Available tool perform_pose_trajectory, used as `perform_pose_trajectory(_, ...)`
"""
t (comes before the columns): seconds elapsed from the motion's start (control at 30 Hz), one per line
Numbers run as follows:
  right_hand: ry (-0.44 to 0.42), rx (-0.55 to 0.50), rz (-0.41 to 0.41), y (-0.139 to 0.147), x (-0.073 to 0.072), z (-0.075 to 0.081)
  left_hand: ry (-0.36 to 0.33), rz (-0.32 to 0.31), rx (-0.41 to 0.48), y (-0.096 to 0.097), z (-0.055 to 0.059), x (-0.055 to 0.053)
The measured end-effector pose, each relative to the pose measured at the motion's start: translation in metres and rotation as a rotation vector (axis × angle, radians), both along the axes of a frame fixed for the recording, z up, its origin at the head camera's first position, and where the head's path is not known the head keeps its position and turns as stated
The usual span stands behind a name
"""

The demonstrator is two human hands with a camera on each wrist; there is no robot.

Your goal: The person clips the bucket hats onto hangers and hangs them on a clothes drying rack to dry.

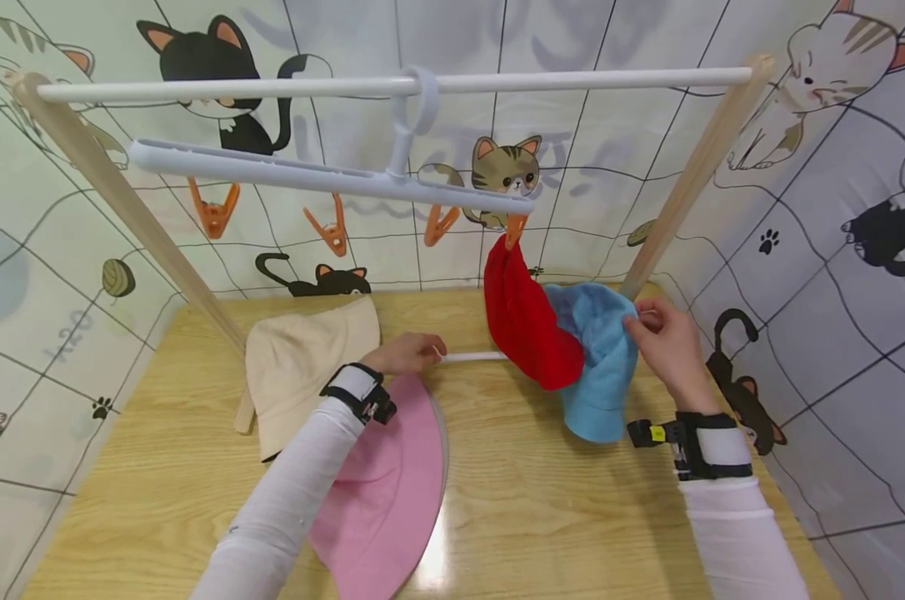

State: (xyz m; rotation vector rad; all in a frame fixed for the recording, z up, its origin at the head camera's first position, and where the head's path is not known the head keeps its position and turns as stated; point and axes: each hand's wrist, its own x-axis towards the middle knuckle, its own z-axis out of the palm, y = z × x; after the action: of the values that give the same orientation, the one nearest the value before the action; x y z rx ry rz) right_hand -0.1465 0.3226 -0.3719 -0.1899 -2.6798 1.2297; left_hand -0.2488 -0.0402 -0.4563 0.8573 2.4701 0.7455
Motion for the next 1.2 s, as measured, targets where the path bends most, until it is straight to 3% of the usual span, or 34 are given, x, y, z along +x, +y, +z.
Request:
perform_pose_trajectory(0.13, -0.002, 0.016, -0.005, 0.000, 0.002, 0.006, 0.014, -0.005, 0.002, -0.001, -0.001, -0.001)
perform_pose_trajectory(0.6, 0.108, 0.056, -0.079, 0.003, 0.011, 0.025, 0.017, -0.022, 0.015, -0.003, -0.002, -0.001)
perform_pose_trajectory(0.8, 0.094, 0.051, -0.110, -0.001, 0.018, 0.037, 0.023, -0.035, 0.024, -0.003, -0.002, -0.001)
perform_pose_trajectory(1.2, 0.182, 0.054, -0.113, -0.012, 0.030, 0.061, 0.016, -0.016, 0.008, -0.004, -0.002, 0.000)
